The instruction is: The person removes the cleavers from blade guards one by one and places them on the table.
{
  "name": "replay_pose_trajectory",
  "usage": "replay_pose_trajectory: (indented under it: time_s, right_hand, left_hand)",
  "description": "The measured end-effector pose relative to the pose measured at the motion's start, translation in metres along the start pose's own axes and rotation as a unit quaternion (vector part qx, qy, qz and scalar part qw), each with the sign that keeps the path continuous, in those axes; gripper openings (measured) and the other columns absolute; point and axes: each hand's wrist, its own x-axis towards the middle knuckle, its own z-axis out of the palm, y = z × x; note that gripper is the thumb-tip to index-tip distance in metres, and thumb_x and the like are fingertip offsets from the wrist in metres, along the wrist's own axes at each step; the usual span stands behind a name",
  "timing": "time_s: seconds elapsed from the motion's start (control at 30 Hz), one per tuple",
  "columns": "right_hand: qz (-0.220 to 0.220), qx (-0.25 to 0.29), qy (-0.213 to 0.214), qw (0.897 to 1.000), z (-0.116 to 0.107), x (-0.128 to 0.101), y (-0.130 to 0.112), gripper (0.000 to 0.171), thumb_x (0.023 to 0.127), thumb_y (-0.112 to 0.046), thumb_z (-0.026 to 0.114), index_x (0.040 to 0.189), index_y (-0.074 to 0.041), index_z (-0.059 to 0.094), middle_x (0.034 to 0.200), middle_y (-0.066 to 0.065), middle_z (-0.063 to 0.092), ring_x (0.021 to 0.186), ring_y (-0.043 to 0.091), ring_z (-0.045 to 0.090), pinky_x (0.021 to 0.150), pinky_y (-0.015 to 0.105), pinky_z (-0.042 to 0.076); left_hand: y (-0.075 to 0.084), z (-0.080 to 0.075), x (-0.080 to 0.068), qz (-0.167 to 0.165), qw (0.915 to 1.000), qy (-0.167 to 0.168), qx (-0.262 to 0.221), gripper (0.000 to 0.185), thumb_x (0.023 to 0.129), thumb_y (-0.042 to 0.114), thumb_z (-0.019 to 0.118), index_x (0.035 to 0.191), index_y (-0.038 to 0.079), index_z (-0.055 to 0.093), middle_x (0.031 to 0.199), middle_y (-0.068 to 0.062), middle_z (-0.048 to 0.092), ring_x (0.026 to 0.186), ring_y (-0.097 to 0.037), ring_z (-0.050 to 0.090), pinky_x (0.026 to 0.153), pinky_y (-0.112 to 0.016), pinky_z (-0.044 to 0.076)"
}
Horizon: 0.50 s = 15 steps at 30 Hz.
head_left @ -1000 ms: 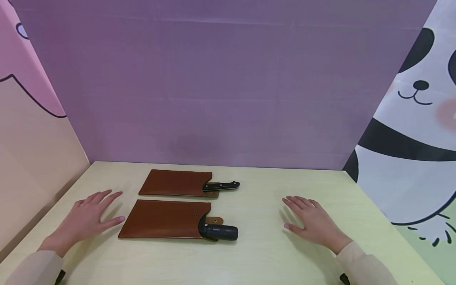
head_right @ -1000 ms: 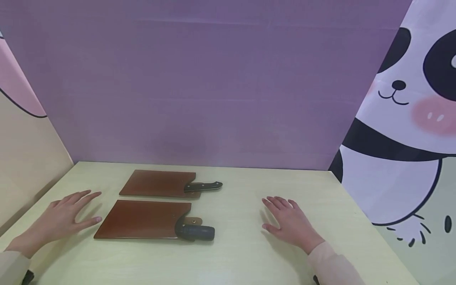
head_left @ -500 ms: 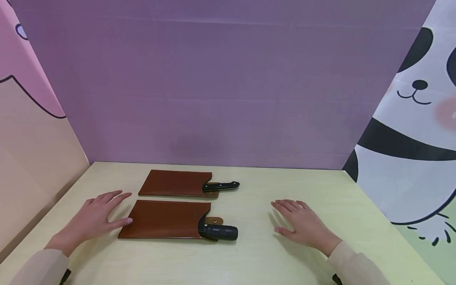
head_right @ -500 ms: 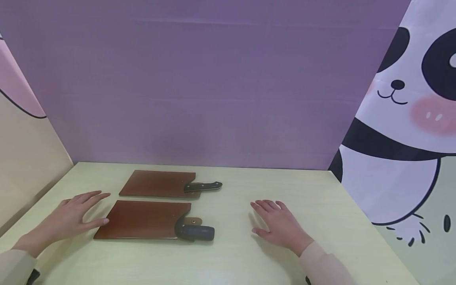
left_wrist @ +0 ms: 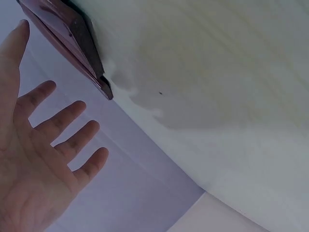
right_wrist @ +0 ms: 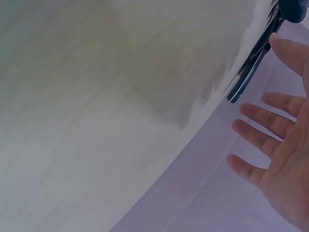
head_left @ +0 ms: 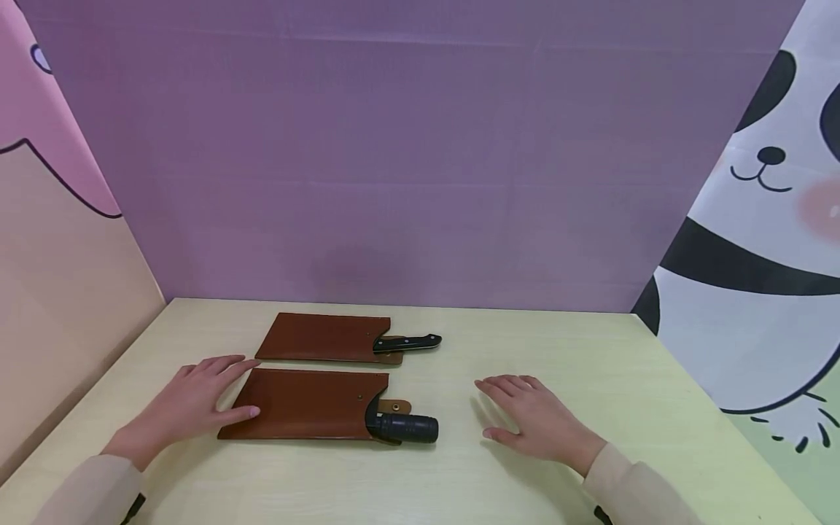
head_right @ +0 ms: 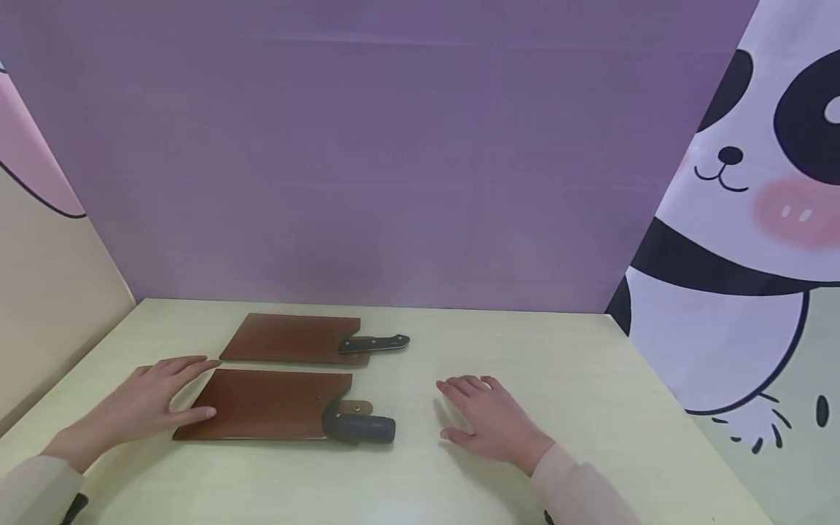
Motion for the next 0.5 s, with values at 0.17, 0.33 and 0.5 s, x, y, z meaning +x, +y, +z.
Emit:
replay_pose_trajectory:
  time_s: [0.17, 0.33, 0.5]
  right_hand:
    - [-0.007, 0.017, -0.009, 1.0, -0.002, 0.005, -0.009, 0.064, 0.081, -0.048, 0.063, 0.133, -0.013, 0.047, 0.125, 0.0, 0.055, 0.116, 0.02, 0.051, 0.097, 0.044, 0.038]
    - [-0.013, 0.022, -0.022, 0.999, 0.0, 0.01, -0.017, 0.065, 0.081, -0.05, 0.061, 0.133, -0.015, 0.046, 0.126, -0.001, 0.055, 0.116, 0.018, 0.051, 0.098, 0.042, 0.038]
    - [-0.03, 0.023, -0.025, 0.999, -0.001, 0.016, -0.026, 0.064, 0.081, -0.05, 0.061, 0.133, -0.015, 0.047, 0.125, -0.001, 0.055, 0.115, 0.018, 0.051, 0.097, 0.041, 0.039]
  left_hand:
    - [0.008, 0.0, 0.004, 0.009, 0.9999, -0.008, -0.007, 0.069, 0.075, 0.062, 0.06, 0.127, 0.016, 0.053, 0.123, -0.011, 0.055, 0.111, -0.034, 0.052, 0.084, -0.054, 0.04]
    - [0.017, 0.001, 0.007, 0.022, 0.9996, -0.008, -0.015, 0.066, 0.075, 0.06, 0.062, 0.126, 0.018, 0.054, 0.121, -0.008, 0.056, 0.111, -0.032, 0.052, 0.084, -0.053, 0.04]
    - [0.023, 0.002, 0.011, 0.031, 0.9993, -0.009, -0.02, 0.064, 0.077, 0.059, 0.061, 0.126, 0.018, 0.054, 0.121, -0.007, 0.056, 0.112, -0.032, 0.052, 0.085, -0.054, 0.04]
